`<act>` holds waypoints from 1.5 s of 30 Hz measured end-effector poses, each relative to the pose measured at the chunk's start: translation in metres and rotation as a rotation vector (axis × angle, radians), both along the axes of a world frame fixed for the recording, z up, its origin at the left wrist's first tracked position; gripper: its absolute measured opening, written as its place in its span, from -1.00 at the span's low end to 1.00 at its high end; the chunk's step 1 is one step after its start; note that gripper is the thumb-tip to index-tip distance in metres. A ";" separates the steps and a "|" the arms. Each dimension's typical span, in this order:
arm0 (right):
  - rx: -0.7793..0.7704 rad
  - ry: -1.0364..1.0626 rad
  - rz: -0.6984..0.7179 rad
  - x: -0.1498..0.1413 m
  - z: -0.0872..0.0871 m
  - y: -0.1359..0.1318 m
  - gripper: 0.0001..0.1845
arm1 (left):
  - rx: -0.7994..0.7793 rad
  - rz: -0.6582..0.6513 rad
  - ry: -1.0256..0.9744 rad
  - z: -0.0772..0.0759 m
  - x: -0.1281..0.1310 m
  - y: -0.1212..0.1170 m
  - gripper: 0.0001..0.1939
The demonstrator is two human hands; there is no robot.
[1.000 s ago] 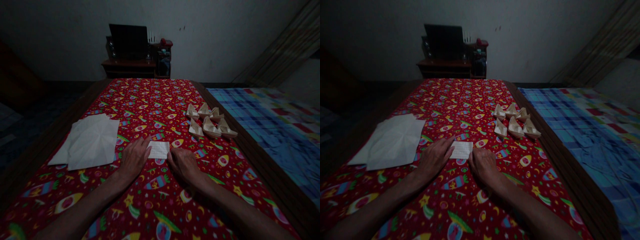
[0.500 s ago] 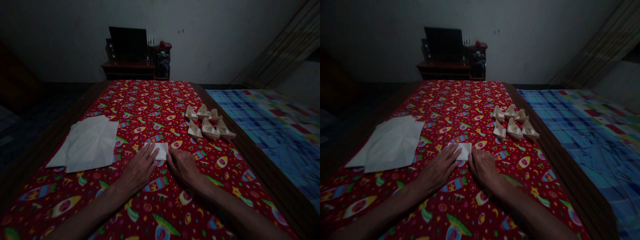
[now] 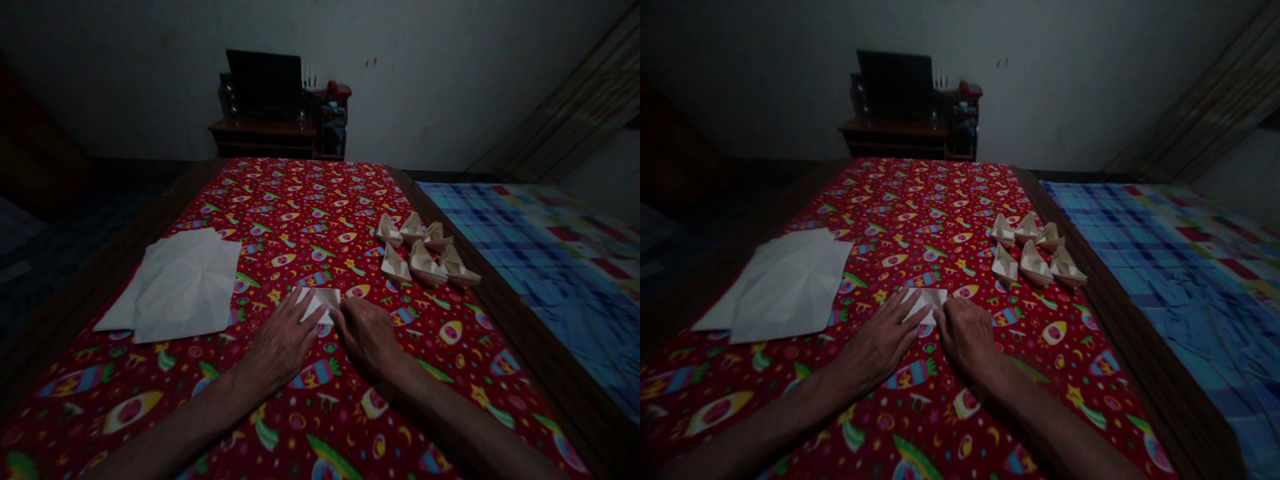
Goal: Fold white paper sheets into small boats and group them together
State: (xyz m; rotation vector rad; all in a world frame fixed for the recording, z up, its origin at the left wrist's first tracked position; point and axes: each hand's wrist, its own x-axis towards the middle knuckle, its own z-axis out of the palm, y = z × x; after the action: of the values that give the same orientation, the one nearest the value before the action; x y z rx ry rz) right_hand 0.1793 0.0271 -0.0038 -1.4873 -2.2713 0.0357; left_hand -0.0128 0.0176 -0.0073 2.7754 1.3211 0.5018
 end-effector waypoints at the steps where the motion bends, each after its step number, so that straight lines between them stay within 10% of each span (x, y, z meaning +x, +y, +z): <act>1: 0.012 -0.015 0.001 -0.001 -0.001 0.002 -0.71 | 0.005 0.000 -0.003 0.000 0.000 0.000 -0.58; 45: 0.057 -0.028 -0.061 -0.003 0.004 0.006 -0.78 | 0.038 -0.047 0.069 0.003 0.002 -0.010 -0.61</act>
State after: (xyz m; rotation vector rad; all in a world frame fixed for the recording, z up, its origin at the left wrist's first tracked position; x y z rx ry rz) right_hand 0.1760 0.0327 0.0002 -1.5356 -2.2279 -0.0676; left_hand -0.0103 0.0075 -0.0040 2.8725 1.2690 0.4372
